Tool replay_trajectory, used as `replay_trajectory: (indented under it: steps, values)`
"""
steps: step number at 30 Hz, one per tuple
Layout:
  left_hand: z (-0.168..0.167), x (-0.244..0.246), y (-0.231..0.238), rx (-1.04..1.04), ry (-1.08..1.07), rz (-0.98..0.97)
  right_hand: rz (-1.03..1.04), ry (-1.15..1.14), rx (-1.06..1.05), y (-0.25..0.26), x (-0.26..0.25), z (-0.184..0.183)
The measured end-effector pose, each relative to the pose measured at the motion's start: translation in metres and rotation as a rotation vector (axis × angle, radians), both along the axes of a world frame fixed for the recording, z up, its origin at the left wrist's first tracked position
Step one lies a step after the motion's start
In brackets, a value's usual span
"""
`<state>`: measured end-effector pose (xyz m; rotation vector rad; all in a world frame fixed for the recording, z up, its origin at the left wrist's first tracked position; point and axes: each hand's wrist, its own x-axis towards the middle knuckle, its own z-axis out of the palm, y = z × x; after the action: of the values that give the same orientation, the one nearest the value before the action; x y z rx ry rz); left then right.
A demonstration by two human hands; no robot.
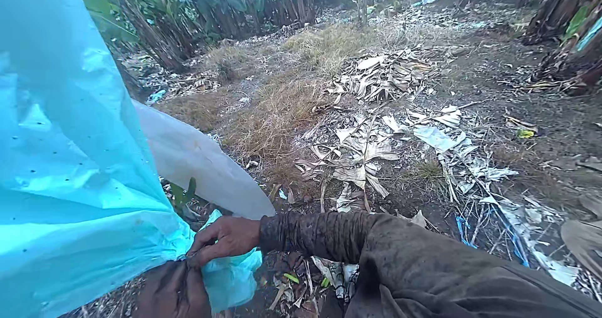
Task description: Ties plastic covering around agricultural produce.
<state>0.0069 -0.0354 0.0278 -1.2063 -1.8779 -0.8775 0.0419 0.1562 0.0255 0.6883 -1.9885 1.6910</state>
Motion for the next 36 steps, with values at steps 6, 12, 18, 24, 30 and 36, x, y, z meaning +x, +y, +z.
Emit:
replay_trajectory:
  steps: [6, 12, 18, 24, 30, 36]
  values:
    - [0.017, 0.016, -0.022, 0.000, -0.116, -0.048, -0.032, -0.074, 0.042, 0.009, 0.003, 0.005]
    - [0.030, 0.008, -0.018, -0.158, -0.037, 0.071, 0.014, -0.052, 0.023, 0.001, 0.005, 0.003]
    - [0.032, 0.025, -0.025, -0.087, -0.246, -0.070, 0.000, -0.027, 0.089, 0.001, 0.011, 0.002]
    - [0.043, 0.027, -0.022, 0.067, -0.776, -0.301, -0.011, -0.067, 0.032, 0.000, 0.013, -0.002]
    - [0.037, 0.001, -0.037, -0.314, -0.278, 0.060, -0.207, -0.002, 0.026, 0.000, 0.025, -0.002]
    - [0.078, -0.019, -0.002, -0.273, -0.227, 0.435, -0.434, 0.113, 0.019, -0.005, 0.063, 0.017]
